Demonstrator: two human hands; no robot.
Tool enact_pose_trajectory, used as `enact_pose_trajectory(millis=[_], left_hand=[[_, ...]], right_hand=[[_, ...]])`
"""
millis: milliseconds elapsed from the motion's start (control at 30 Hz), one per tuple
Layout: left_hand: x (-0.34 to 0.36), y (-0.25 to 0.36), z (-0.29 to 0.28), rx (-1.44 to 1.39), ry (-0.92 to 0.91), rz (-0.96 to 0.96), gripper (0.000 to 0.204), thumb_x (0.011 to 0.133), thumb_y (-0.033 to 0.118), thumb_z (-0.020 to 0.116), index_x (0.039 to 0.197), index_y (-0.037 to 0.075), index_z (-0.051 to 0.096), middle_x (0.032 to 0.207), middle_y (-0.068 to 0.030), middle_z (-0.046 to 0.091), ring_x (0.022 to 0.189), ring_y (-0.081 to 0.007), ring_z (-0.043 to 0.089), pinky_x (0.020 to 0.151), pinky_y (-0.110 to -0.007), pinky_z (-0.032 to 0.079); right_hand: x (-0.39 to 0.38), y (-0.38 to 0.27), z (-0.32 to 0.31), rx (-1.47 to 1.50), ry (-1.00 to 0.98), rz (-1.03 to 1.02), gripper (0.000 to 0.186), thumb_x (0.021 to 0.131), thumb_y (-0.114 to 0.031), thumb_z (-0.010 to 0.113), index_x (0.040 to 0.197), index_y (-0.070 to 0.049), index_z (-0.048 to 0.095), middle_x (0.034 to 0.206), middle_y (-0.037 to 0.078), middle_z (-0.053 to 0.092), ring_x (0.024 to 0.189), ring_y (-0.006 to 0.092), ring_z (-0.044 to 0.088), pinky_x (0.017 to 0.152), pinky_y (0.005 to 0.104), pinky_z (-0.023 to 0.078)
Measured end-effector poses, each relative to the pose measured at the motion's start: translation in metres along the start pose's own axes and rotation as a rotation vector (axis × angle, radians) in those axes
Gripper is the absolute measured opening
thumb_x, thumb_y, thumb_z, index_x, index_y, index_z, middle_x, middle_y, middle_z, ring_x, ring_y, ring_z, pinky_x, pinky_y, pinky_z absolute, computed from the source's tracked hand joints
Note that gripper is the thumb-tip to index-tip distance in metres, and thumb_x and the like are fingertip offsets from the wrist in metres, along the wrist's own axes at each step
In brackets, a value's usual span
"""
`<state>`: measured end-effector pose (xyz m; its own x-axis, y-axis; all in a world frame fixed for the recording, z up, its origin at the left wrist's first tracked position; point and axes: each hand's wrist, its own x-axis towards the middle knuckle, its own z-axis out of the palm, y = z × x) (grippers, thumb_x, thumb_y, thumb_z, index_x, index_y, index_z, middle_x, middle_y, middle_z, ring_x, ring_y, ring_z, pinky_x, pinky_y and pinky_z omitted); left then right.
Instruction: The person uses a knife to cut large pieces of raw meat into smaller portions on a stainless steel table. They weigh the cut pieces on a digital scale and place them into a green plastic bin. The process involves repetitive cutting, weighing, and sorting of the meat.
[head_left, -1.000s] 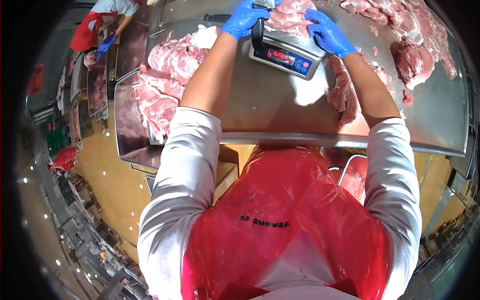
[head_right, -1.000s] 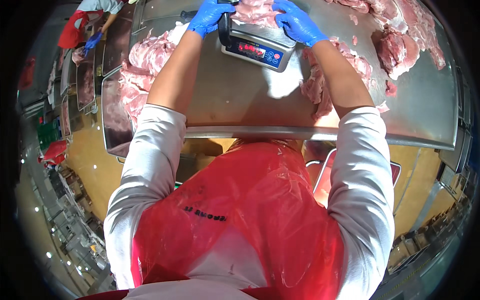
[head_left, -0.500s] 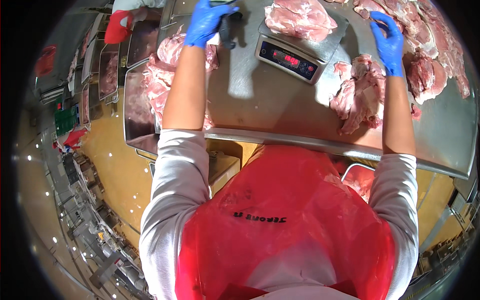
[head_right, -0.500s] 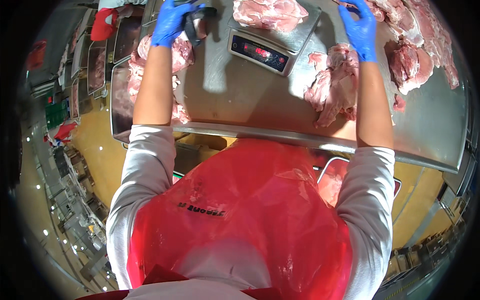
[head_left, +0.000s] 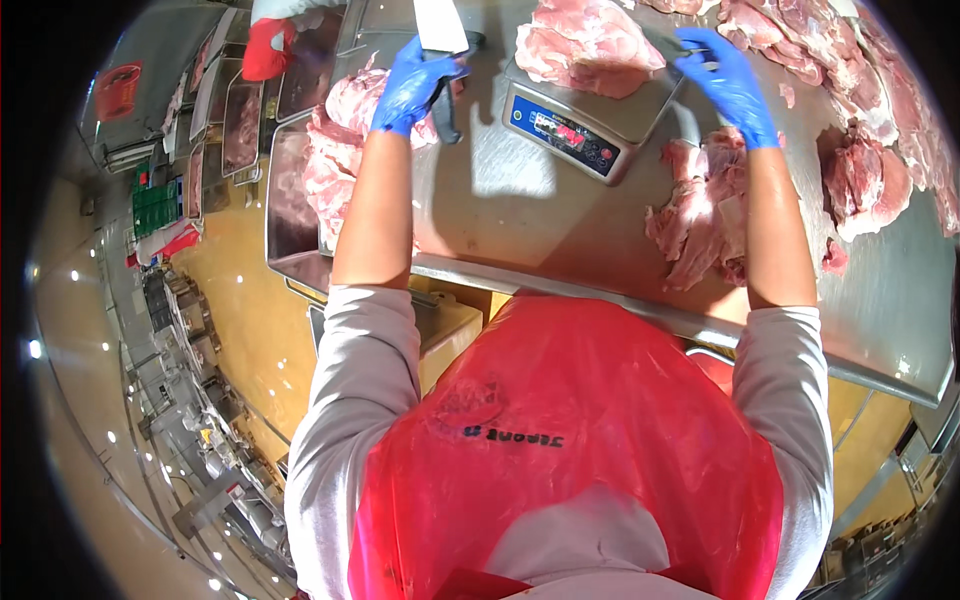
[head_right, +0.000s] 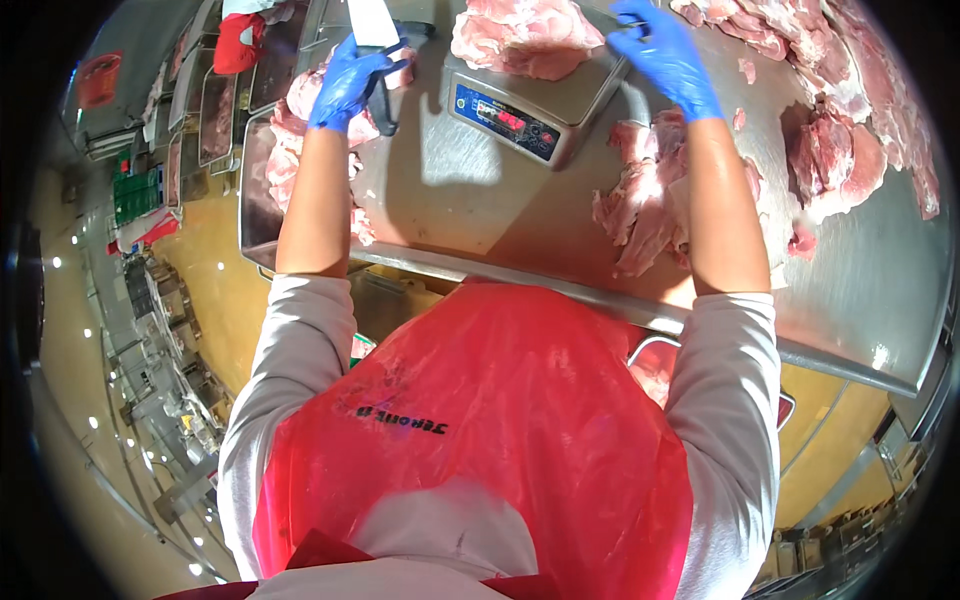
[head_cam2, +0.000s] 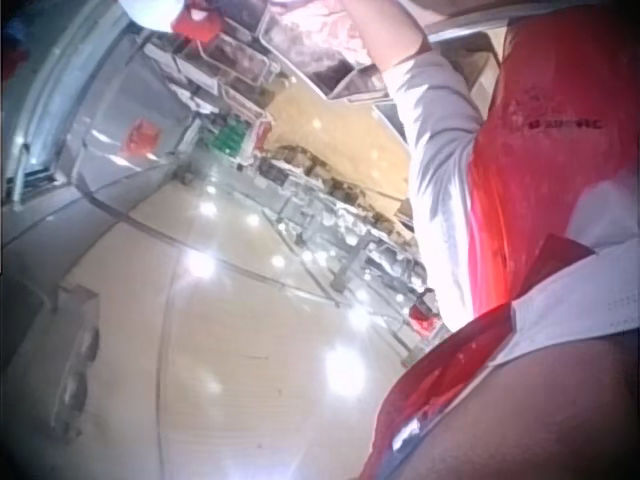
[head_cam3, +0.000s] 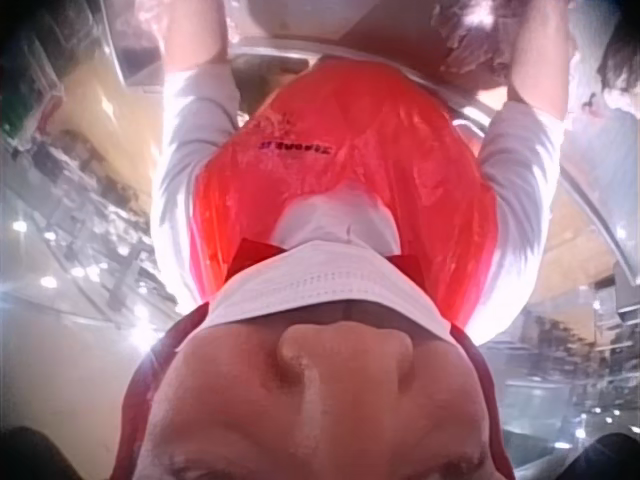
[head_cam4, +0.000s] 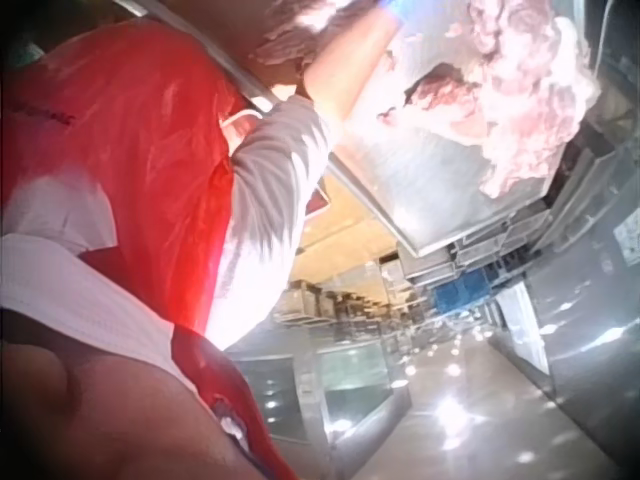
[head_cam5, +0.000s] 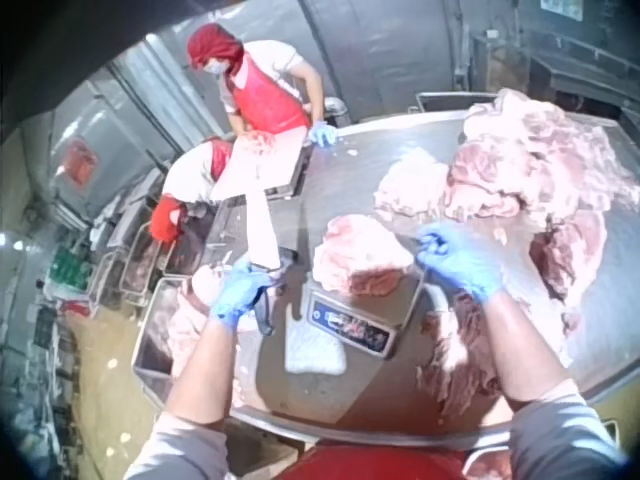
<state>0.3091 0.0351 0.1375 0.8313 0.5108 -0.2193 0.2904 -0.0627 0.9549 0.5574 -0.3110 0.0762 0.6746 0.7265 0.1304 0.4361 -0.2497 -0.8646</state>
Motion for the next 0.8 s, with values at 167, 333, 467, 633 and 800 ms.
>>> enact_pose_trajectory(millis=[167, 333, 467, 633, 800], left_hand=[[0.055, -0.021, 0.054, -0.076, -0.191, 0.076, 0.039, 0.071, -0.004, 0.064, 0.109, 0.001, 0.063, 0.096, -0.0066, 0.066, 0.086, -0.0184, 0.062, 0.079, -0.032, 0.052], [0.023, -0.018, 0.059, -0.033, -0.192, 0.045, 0.053, 0.072, -0.001, 0.062, 0.125, 0.001, 0.056, 0.108, -0.0069, 0.064, 0.098, -0.0169, 0.059, 0.086, -0.029, 0.048], [-0.069, -0.062, 0.009, -0.275, 0.058, -0.058, 0.048, 0.073, -0.005, 0.061, 0.121, 0.001, 0.057, 0.1, -0.0054, 0.063, 0.09, -0.0169, 0.062, 0.08, -0.031, 0.053], [-0.133, -0.174, -0.027, -0.311, 0.258, -0.136, 0.035, 0.073, -0.009, 0.064, 0.105, 0.005, 0.063, 0.087, -0.0037, 0.064, 0.079, -0.0164, 0.063, 0.072, -0.031, 0.054], [-0.147, -0.202, -0.046, -0.354, 0.29, -0.049, 0.035, 0.074, -0.009, 0.065, 0.105, 0.007, 0.062, 0.083, -0.0015, 0.062, 0.073, -0.0143, 0.061, 0.067, -0.028, 0.051]], right_hand=[[0.039, -0.036, 0.066, -0.274, -0.139, -0.189, 0.048, 0.08, -0.028, 0.066, 0.12, -0.004, 0.056, 0.108, 0.021, 0.065, 0.101, 0.0403, 0.061, 0.087, 0.0447, 0.048], [0.019, -0.06, 0.108, -0.288, -0.149, -0.092, 0.039, 0.079, -0.026, 0.062, 0.108, -0.001, 0.054, 0.106, 0.028, 0.062, 0.101, 0.0446, 0.058, 0.084, 0.0486, 0.048], [-0.018, -0.073, 0.193, -0.218, -0.012, -0.408, 0.032, 0.079, -0.02, 0.059, 0.106, -0.003, 0.056, 0.1, 0.027, 0.064, 0.096, 0.0452, 0.06, 0.078, 0.0497, 0.049], [-0.053, -0.056, 0.297, -0.216, -0.25, -0.244, 0.032, 0.082, -0.019, 0.057, 0.11, -0.006, 0.059, 0.097, 0.023, 0.065, 0.088, 0.0424, 0.063, 0.078, 0.0503, 0.051], [-0.091, -0.052, 0.311, 0.032, -0.013, 0.018, 0.051, 0.078, -0.02, 0.07, 0.123, 0.0, 0.056, 0.102, 0.022, 0.064, 0.1, 0.0364, 0.063, 0.088, 0.0441, 0.05]])
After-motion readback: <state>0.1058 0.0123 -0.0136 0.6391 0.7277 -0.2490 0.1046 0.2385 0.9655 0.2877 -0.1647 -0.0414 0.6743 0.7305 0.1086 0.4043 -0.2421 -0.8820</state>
